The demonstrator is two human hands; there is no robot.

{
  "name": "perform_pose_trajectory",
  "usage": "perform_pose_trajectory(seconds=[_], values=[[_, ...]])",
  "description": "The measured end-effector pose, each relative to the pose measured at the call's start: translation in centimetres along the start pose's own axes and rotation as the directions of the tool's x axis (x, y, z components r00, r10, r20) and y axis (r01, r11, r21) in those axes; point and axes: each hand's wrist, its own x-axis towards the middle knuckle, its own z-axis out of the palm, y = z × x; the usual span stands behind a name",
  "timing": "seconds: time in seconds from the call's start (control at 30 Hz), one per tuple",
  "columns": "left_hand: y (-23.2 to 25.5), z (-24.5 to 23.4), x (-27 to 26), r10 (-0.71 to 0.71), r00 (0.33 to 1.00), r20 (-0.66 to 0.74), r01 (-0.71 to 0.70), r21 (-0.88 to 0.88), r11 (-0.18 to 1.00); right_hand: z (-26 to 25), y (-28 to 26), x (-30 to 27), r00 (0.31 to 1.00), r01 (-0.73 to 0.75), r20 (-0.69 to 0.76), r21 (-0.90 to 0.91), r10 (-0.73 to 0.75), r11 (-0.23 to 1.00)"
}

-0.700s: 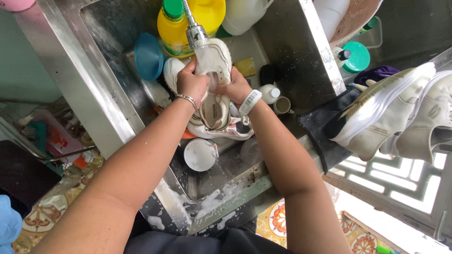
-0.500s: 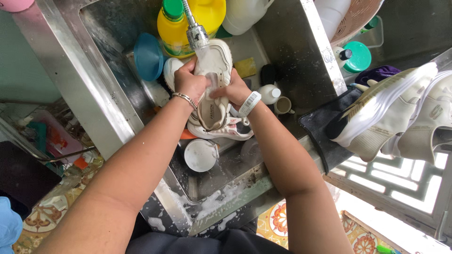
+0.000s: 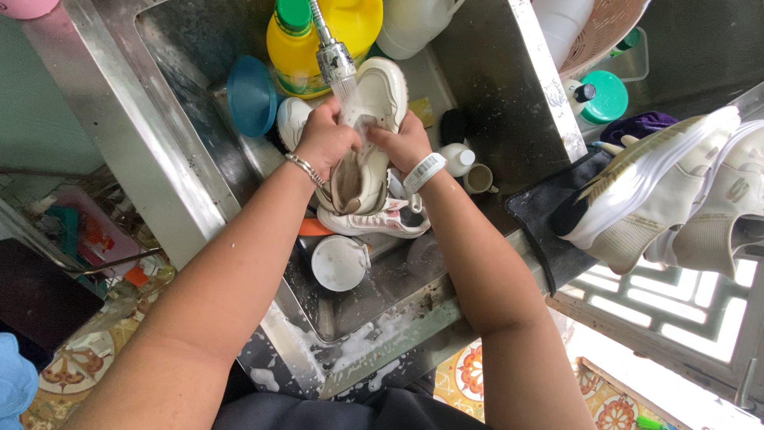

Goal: The person cleans a pair of white shoes at a sink, scrubbing the soles and sides with a brush and soap, and handling the laces.

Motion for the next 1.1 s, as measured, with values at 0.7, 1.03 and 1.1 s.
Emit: perform_pose_trajectory(seconds=[0.7, 1.03, 1.1], values=[[0.6, 3.4, -1.3, -0.208, 0.916, 0.343, 0.363, -0.488, 0.794, -1.1, -5.4, -5.6, 0.573, 0.670, -0.344, -0.327, -0.744, 0.667], [0.1, 3.7, -0.5, 0.092, 0.841, 0.534, 0.459, -0.793, 0.401, -1.4, -10.7, -11.0, 0.424, 0.855, 0.304, -0.443, -0.853, 0.268], [-0.1, 3.6, -0.7, 0.139, 0.861, 0.490, 0.357, -0.776, 0.520, -0.7, -11.6, -13.4, 0.439, 0.803, 0.357, -0.567, -0.825, 0.182]])
